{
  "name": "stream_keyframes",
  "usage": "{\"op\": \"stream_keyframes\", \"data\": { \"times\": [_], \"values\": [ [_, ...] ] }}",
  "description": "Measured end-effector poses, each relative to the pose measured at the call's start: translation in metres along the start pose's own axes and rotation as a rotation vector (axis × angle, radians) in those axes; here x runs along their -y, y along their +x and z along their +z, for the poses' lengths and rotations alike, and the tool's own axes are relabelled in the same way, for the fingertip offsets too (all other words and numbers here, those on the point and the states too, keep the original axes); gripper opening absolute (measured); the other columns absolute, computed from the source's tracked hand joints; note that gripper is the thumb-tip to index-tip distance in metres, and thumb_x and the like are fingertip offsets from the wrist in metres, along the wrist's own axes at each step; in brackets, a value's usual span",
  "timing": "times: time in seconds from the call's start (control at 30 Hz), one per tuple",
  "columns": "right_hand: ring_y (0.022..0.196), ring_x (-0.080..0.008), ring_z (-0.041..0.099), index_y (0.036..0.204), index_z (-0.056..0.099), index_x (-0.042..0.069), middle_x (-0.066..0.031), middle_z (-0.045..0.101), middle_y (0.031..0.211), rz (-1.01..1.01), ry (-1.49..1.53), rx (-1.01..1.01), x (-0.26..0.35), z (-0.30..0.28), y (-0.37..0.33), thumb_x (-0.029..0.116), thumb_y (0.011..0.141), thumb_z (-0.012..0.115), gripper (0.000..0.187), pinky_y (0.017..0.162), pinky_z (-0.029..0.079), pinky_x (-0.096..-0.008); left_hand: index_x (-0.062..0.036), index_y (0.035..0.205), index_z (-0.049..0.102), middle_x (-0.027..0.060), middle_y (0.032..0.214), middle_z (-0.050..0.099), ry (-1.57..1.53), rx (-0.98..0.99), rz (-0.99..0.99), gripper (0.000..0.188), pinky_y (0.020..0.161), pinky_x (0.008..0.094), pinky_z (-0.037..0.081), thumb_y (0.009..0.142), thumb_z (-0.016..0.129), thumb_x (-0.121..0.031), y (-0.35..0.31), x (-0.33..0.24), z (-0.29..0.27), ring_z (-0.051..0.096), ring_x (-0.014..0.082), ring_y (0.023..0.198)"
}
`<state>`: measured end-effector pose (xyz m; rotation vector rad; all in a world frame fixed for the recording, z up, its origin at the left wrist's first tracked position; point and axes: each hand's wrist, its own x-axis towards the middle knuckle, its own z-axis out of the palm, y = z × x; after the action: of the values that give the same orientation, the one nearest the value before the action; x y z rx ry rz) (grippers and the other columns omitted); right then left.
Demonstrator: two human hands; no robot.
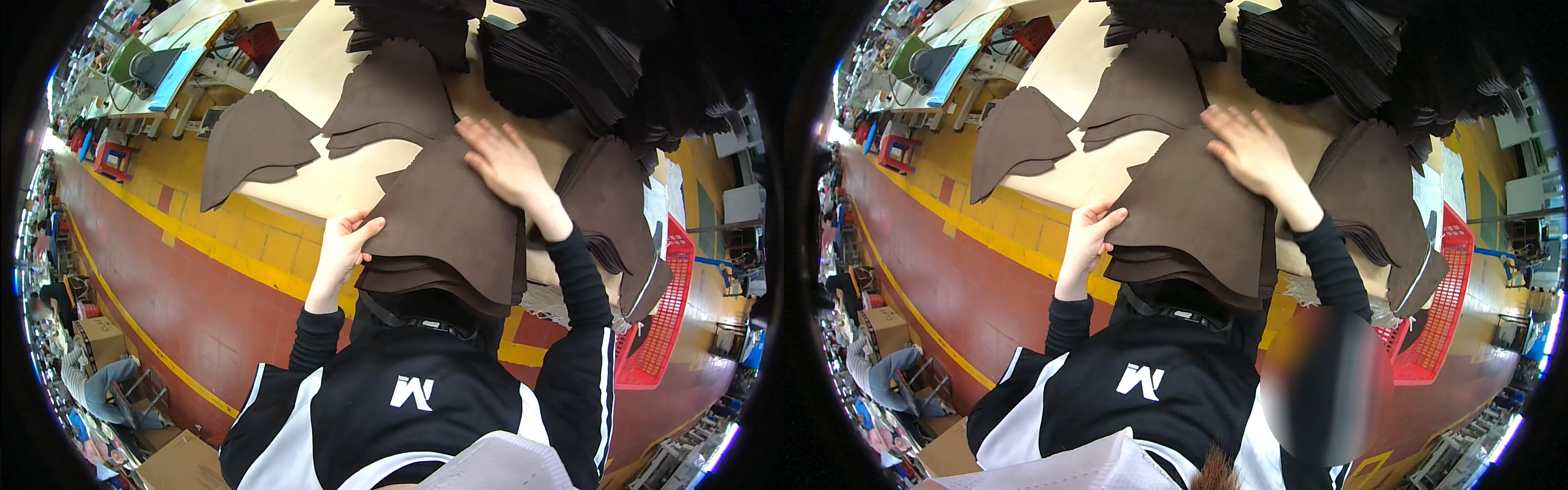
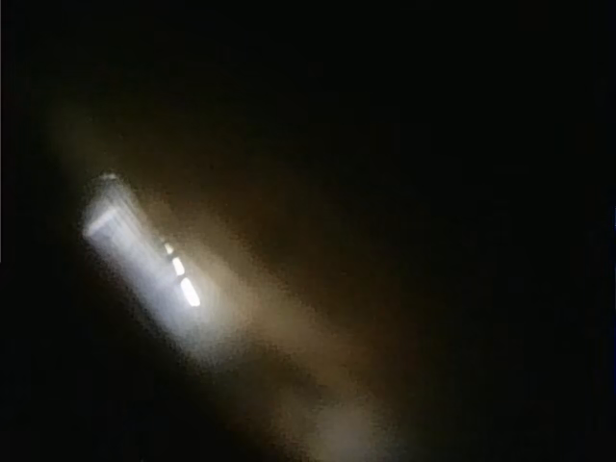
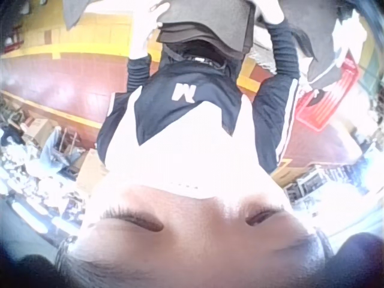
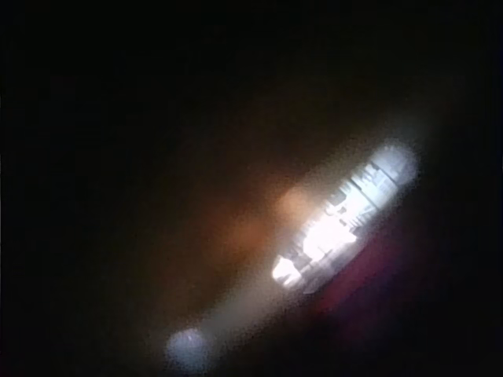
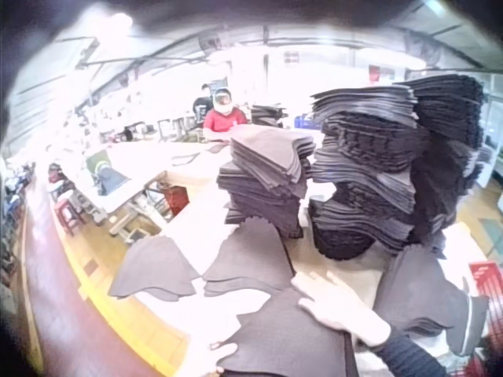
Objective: The person repeatedly picks up brown fabric pieces from a table and stacks them into a neat pile. The hands smooth and align each piece before placing it on the stack. The task continues throughout the clip with no other objects handled.
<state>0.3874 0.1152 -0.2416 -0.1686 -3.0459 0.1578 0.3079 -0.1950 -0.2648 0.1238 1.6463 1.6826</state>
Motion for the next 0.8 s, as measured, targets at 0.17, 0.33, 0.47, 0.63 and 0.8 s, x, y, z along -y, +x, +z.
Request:
{"op": "stream_keyframes", "data": {
  "times": [0.17,0.33,0.47,0.63,0.8],
  "values": [
    [0.150,-0.0273,0.030,0.155,0.037,0.013,-0.0091,0.035,0.162,0.015,-0.162,-0.241,0.008,-0.008,-0.005,0.040,0.101,0.050,0.062,0.123,0.016,-0.0540,0.0105,0.121,0.064,0.0070,0.093,0.074,-0.078,-0.017,-0.010,0.040,0.039,0.0145,0.042,0.091,0.074,-0.014,-0.004,0.005,0.002,0.054,-0.0008,0.050],
    [0.142,-0.0194,0.044,0.151,0.045,0.026,-0.0011,0.044,0.157,-0.459,0.191,-0.045,0.089,0.013,-0.061,0.045,0.089,0.066,0.068,0.121,0.028,-0.0476,0.0097,0.123,0.063,0.0066,0.093,0.074,-0.115,-0.023,-0.047,0.040,0.038,0.0145,0.041,0.092,0.074,-0.013,-0.003,0.014,0.001,0.053,-0.0006,0.049],
    [0.143,-0.0179,0.044,0.147,0.051,0.027,0.0021,0.046,0.156,-0.376,0.125,-0.030,0.064,0.009,-0.050,0.040,0.095,0.060,0.054,0.120,0.029,-0.0457,0.0090,0.124,0.063,0.0060,0.090,0.073,-0.106,-0.032,-0.035,0.040,0.038,0.0143,0.042,0.092,0.074,-0.014,-0.005,0.013,0.003,0.053,-0.0006,0.049],
    [0.148,-0.0229,0.035,0.152,0.044,0.023,-0.0037,0.041,0.159,0.037,-0.004,-0.099,-0.003,0.006,-0.018,0.040,0.102,0.049,0.053,0.122,0.023,-0.0519,0.0062,0.121,0.067,0.0055,0.090,0.074,-0.097,-0.045,-0.001,0.035,0.039,0.0138,0.042,0.092,0.074,-0.013,0.001,0.015,0.003,0.053,-0.0005,0.049],
    [0.147,-0.0311,0.037,0.147,0.049,0.016,-0.0096,0.041,0.158,-0.095,0.113,-0.268,0.012,-0.013,-0.048,0.034,0.095,0.063,0.057,0.119,0.027,-0.0540,0.0039,0.123,0.068,0.0062,0.092,0.074,-0.141,-0.089,0.052,0.037,0.039,0.0135,0.042,0.091,0.076,-0.013,-0.004,0.017,0.004,0.052,-0.0003,0.048]
  ]
}}
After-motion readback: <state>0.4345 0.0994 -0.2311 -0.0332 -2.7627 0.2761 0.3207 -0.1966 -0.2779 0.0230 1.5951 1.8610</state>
